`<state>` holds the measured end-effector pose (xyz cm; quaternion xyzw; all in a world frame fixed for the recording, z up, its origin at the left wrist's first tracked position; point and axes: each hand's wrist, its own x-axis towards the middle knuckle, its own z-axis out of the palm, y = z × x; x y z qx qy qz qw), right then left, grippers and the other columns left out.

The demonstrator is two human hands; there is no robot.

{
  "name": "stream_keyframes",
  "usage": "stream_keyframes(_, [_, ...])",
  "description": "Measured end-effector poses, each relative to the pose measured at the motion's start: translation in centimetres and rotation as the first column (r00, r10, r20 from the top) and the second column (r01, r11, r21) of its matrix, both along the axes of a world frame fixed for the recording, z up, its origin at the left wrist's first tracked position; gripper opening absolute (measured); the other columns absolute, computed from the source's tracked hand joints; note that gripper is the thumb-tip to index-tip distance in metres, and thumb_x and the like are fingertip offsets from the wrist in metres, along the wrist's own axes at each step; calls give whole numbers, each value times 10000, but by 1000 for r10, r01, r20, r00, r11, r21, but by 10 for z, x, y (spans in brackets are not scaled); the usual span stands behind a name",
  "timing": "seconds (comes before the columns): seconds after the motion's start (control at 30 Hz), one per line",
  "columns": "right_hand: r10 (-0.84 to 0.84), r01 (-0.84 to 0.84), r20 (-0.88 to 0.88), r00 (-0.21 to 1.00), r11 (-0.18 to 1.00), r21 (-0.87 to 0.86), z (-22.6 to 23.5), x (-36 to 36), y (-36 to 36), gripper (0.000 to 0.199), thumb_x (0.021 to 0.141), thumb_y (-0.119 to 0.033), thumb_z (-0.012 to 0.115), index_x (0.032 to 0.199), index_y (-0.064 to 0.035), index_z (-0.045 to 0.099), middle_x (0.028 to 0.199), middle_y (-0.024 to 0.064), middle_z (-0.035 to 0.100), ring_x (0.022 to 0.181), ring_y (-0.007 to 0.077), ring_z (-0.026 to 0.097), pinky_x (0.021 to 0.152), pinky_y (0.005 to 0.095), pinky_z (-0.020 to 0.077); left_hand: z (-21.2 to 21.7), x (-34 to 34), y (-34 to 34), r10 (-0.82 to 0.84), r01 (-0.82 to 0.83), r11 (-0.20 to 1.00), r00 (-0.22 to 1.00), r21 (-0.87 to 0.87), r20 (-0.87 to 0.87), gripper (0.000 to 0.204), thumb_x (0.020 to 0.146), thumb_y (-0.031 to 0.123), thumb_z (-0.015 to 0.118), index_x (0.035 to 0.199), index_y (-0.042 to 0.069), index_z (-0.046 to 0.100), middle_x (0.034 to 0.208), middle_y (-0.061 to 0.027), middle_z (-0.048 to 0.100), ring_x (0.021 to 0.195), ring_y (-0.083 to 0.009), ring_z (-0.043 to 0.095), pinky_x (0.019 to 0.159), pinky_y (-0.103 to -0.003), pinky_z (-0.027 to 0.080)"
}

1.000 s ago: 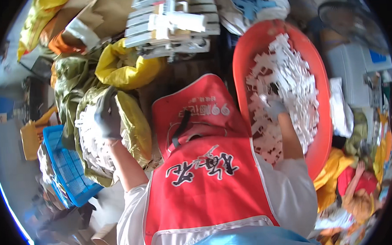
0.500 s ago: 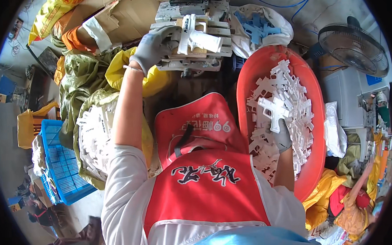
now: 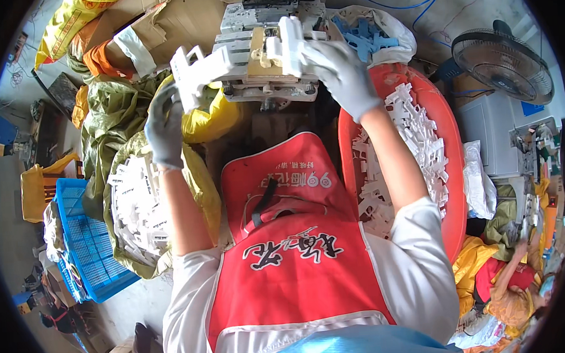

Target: The person repeatedly picks up plastic toy gun parts from a basin, places them onto a printing machine fixture to apply a print, and deposits the finished parts into a sack.

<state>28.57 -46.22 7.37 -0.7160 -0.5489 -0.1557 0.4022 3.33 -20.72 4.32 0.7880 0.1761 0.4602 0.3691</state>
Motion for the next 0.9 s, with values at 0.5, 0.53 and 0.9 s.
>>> stream_keyframes(0.5, [-5,8,101,995,999,-32,-7,8,-17,387,831,-248,630,1194,-130,567,1064,119,595,982,328,567,861,391,459,-41,-94,8,186,-187,982,982,-39,-23,312,876,-62,501,1181,-30,557,1166,-98,592,1083,-180,549,959,-296,418])
stream_keyframes(0.53, [-41,51,89,995,993,-111,-23,17,-43,430,884,-272,595,1234,-35,521,1186,149,560,1040,292,560,886,356,449,-52,-110,20,59,-31,980,989,-198,133,319,883,-62,458,1193,-60,531,1206,-133,557,1132,-218,515,992,-317,390])
stream_keyframes(0.9, [-779,294,65,624,157,-943,-257,7,-250,431,873,-297,507,1280,-154,501,1283,166,512,1059,330,573,864,383,475,-41,-230,0,739,-682,673,620,286,-262,208,898,67,561,1086,11,634,1092,-102,632,970,-213,612,847,-299,504])
